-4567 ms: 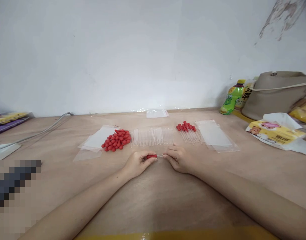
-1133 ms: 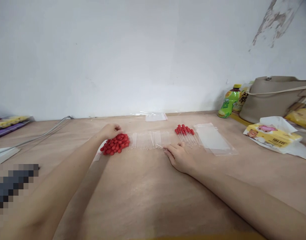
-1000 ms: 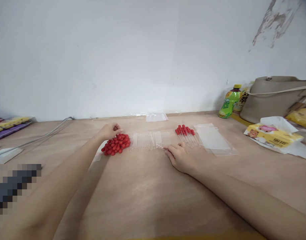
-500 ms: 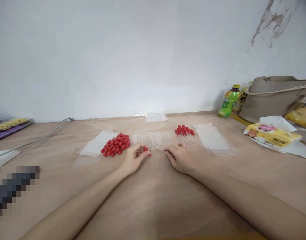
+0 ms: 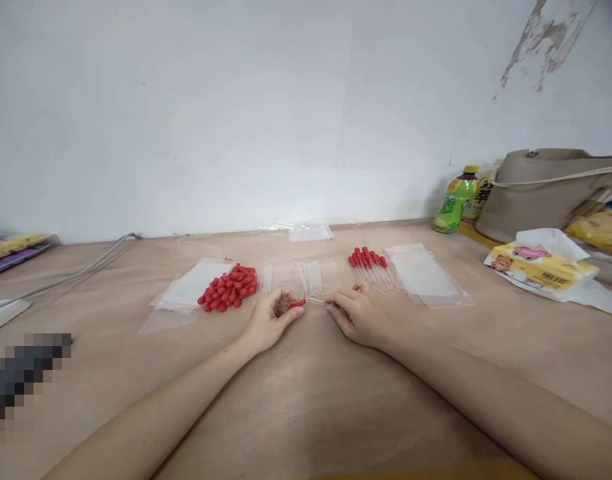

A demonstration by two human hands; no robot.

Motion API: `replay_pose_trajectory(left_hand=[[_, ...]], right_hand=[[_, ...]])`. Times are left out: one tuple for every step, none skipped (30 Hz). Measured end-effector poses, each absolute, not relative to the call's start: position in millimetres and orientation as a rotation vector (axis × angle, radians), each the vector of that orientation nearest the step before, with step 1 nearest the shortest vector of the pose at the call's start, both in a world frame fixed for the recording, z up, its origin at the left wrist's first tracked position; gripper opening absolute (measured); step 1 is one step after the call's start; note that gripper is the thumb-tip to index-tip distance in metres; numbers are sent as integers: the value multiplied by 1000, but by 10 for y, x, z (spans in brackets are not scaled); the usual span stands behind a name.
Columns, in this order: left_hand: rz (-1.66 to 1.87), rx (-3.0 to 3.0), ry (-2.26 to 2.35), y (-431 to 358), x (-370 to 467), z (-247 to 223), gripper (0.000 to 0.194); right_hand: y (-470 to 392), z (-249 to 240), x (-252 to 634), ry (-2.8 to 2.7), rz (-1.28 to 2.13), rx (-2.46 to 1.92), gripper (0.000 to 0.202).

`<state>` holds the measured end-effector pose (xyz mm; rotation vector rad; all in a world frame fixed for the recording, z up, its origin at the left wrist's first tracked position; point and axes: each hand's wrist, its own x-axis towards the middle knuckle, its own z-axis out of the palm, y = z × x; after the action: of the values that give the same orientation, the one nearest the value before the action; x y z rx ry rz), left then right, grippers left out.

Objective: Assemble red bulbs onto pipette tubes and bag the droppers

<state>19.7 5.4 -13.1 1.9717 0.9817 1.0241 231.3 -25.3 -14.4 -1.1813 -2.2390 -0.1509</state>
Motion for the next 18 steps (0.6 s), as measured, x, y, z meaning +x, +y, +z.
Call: replay_pose_trajectory(left_hand=[[1021, 1959, 968, 54, 202, -130, 18], [1016, 1947, 959, 54, 206, -130, 18], [1012, 1938, 957, 56, 208, -132, 18], [1009, 1933, 960, 58, 209, -135, 19], [1010, 1932, 967, 61, 209, -139, 19], [1013, 1934, 974, 65, 209, -144, 21], [1013, 1937, 976, 69, 208, -150, 21], [1010, 1942, 975, 73, 207, -157, 22], [1006, 1949, 974, 77, 206, -163, 22], [998, 1958, 976, 81, 205, -169, 22], [989, 1968, 981, 84, 203, -172, 22], [980, 1977, 991, 85, 203, -174, 22], [973, 1987, 1004, 85, 202, -173, 22], [963, 1997, 1016, 82, 202, -169, 22], [955, 2007, 1022, 78, 202, -164, 22], [947, 2018, 1019, 72, 202, -156, 21], [942, 2029, 1012, 64, 203, -147, 21], [936, 2041, 999, 55, 202, -137, 20]], right_hand=[[-261, -131, 2312, -2242, -154, -1184, 21], [-272, -112, 2310, -2240, -161, -1198, 21], [-287, -88, 2308, -2239, -171, -1219, 21], [-302, -62, 2306, -2239, -184, -1234, 21], [-316, -39, 2304, -2241, -197, -1242, 21], [-327, -22, 2303, -2241, -212, -1247, 21], [-333, -13, 2303, -2238, -228, -1248, 21], [-333, -13, 2303, -2235, -244, -1246, 21], [-329, -21, 2305, -2233, -259, -1241, 21], [-321, -34, 2307, -2231, -267, -1236, 22], [-313, -48, 2309, -2237, -266, -1230, 23], [-308, -57, 2311, -2248, -257, -1215, 24], [-308, -57, 2312, -2261, -243, -1202, 24], [-314, -45, 2313, -2272, -227, -1199, 25], [-327, -21, 2312, -2280, -211, -1209, 24], [-345, 11, 2312, -2285, -197, -1226, 24], [-364, 49, 2312, -2289, -183, -1242, 23], [-380, 85, 2314, -2296, -167, -1257, 22]])
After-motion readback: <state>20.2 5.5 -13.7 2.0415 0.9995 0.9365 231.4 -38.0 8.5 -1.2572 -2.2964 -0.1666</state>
